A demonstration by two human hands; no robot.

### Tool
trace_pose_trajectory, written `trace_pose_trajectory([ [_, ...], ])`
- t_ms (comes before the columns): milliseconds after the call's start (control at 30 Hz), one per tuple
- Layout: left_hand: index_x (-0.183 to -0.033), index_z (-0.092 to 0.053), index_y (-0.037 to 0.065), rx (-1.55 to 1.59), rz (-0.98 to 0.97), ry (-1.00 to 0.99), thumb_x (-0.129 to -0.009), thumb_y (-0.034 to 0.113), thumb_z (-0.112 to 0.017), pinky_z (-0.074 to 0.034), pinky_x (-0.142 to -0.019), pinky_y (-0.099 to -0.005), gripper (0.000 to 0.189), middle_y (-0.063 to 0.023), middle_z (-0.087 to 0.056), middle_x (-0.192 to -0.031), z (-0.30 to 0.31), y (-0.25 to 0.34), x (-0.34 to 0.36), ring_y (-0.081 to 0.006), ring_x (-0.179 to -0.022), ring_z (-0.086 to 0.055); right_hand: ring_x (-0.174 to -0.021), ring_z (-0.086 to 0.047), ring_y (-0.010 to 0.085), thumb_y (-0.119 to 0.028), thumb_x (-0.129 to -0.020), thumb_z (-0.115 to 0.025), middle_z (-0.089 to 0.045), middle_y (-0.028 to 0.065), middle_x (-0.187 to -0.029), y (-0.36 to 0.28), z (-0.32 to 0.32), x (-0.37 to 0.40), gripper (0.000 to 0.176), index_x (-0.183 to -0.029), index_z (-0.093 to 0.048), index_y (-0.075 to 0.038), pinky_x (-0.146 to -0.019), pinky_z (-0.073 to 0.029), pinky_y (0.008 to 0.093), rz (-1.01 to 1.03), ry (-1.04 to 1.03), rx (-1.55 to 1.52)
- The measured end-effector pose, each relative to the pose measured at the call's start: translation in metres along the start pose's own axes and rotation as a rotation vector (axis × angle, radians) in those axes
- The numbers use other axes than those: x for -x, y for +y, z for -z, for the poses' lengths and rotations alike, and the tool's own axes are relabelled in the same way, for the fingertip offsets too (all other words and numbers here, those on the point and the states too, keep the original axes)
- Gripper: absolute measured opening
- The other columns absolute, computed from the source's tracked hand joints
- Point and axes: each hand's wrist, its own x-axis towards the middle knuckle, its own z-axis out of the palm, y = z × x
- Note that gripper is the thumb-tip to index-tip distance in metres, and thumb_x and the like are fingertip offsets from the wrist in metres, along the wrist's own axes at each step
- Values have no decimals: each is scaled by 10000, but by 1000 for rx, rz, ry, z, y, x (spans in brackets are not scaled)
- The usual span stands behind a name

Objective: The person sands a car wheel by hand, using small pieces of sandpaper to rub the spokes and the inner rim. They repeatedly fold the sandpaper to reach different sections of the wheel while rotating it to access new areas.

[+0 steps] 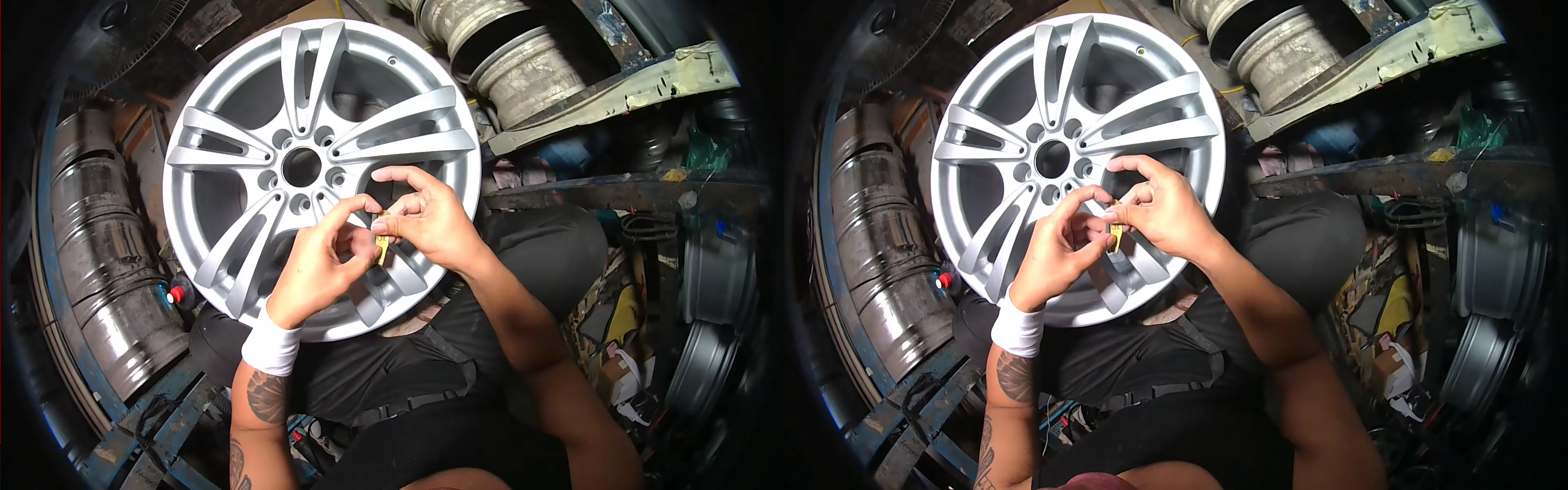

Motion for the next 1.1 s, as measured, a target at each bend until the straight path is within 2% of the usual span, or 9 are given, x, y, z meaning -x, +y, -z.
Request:
trace_pose_trajectory([
  [233,-1437,-492,39,-10,-67,187,-878,-87,-750,-548,-758,-233,628,-56,-715,-873,-13,-7,0,-85,-795,-690,-766,-693,91,-70,-964,-747,-728,80,-871,21,-16,4,173,-1084,-668,26,-681,-549,225,-7,52,-145],
  [333,-1424,-519,59,-85,-85,241,-843,-44,-808,-552,-756,-248,657,-44,-707,-840,-17,-8,1,-85,-780,-686,-770,-690,91,-80,-973,-737,-730,84,-869,20,-18,3,175,-1081,-677,45,-665,-544,227,34,88,-145],
  [467,-1372,-578,63,-193,-144,206,-792,17,-879,-554,-756,-260,655,-27,-683,-843,-8,-12,-3,-85,-801,-667,-799,-702,97,-62,-971,-714,-758,92,-885,12,-14,4,136,-1047,-717,50,-692,-551,244,67,94,97],
  [500,-1250,-667,37,-186,-185,218,-805,46,-876,-547,-739,-256,492,-34,-674,-873,-7,-11,-3,-92,-808,-646,-806,-706,97,-55,-967,-710,-766,94,-890,12,-15,4,129,-1044,-724,48,-699,-552,249,104,108,152],
  [633,-1023,-737,-12,-199,-197,282,-926,88,-781,-522,-758,-245,146,-45,-658,-936,2,-5,-3,-104,-836,-655,-818,-717,88,-19,-940,-708,-781,105,-899,4,-19,8,113,-1037,-738,30,-714,-556,268,191,81,390],
  [733,-985,-737,-12,-194,-267,333,-930,62,-770,-507,-746,-243,98,-61,-678,-953,3,-9,-3,-111,-841,-654,-755,-712,87,-28,-970,-699,-767,89,-889,4,-25,12,115,-1070,-729,20,-649,-558,250,83,44,276],
  [767,-941,-755,-1,-146,-333,402,-892,65,-807,-522,-689,-252,98,-63,-701,-849,1,-12,-6,-117,-766,-660,-741,-705,83,-33,-976,-698,-764,84,-886,1,-28,12,117,-1077,-727,17,-635,-559,247,78,64,242],
  [833,-972,-765,-2,-74,-314,418,-912,93,-799,-523,-693,-254,117,-70,-719,-881,0,-16,-6,-111,-768,-663,-708,-692,80,-37,-969,-711,-755,85,-871,1,-29,13,109,-1062,-727,17,-601,-556,254,61,108,190],
  [1100,-1011,-758,-14,17,-5,273,-965,163,-760,-501,-696,-232,184,-26,-714,-851,2,-18,-8,-67,-756,-623,-677,-706,147,-54,-910,-762,-739,129,-845,-12,-26,22,142,-1035,-736,8,-601,-540,288,339,189,727],
])
